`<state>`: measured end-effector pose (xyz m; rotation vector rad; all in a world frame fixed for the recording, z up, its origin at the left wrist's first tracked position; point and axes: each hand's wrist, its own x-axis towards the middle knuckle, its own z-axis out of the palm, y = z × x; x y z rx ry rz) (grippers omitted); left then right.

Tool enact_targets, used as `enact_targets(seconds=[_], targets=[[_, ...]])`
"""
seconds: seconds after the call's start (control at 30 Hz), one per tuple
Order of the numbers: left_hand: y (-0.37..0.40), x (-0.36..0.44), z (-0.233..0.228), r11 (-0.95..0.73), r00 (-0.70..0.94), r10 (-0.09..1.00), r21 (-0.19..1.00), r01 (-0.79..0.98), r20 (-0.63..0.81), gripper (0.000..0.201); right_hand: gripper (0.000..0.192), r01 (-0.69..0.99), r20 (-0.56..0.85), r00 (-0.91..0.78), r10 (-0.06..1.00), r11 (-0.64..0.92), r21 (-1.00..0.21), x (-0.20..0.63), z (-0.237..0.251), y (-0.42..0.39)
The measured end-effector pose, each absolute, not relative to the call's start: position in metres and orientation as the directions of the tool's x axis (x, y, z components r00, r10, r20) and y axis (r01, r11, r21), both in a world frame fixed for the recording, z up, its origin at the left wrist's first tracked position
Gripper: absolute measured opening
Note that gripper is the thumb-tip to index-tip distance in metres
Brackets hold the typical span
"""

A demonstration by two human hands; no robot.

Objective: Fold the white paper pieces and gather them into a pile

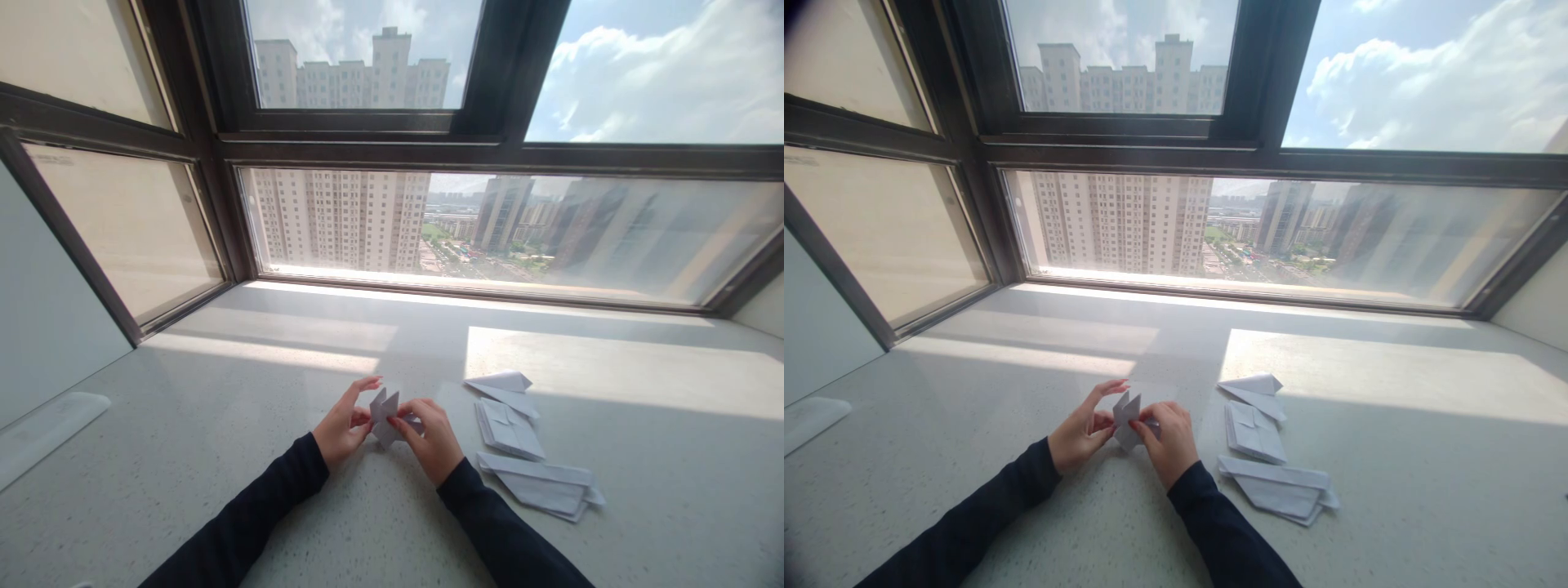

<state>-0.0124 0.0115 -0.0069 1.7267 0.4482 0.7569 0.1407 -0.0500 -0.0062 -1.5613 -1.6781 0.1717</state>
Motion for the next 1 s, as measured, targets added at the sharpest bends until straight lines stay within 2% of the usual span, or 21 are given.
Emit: enact_targets(seconds=[0.2, 0.5, 0.67, 0.87, 1.0], targets=[[0.0103, -0.0118, -0.0068, -0.189, 0.739, 0.644, 0.977, -0.098, 0.199, 0.052, 0.018, 0.791, 0.462, 0.104, 0.881, 0.208, -0.575, 0.1405, -0.0054, -0.0503], [0.0065, -0.0085, -0.0085, -0.177, 0.728, 0.659, 0.98, -0.093, 0.188, 0.05, 0.017, 0.853, 0.443, 0.069, 0.894, 0.177, -0.491, 0.14, -0.005, -0.0508], [0.0091, -0.0076, -0.0116, -0.113, 0.716, 0.681, 0.988, -0.104, 0.153, 0.05, 0.019, 0.861, 0.473, 0.047, 0.88, 0.205, -0.466, 0.1399, -0.0056, -0.0511], [0.0092, -0.0076, -0.0073, -0.139, 0.75, 0.639, 0.985, -0.102, 0.168, 0.028, 0.013, 0.857, 0.49, 0.064, 0.87, 0.203, -0.473, 0.1386, -0.0044, -0.0522], [0.0088, -0.0077, -0.0067, -0.136, 0.755, 0.634, 0.986, -0.1, 0.164, 0.029, 0.011, 0.849, 0.498, 0.086, 0.863, 0.198, -0.489, 0.1378, -0.0042, -0.0529]])
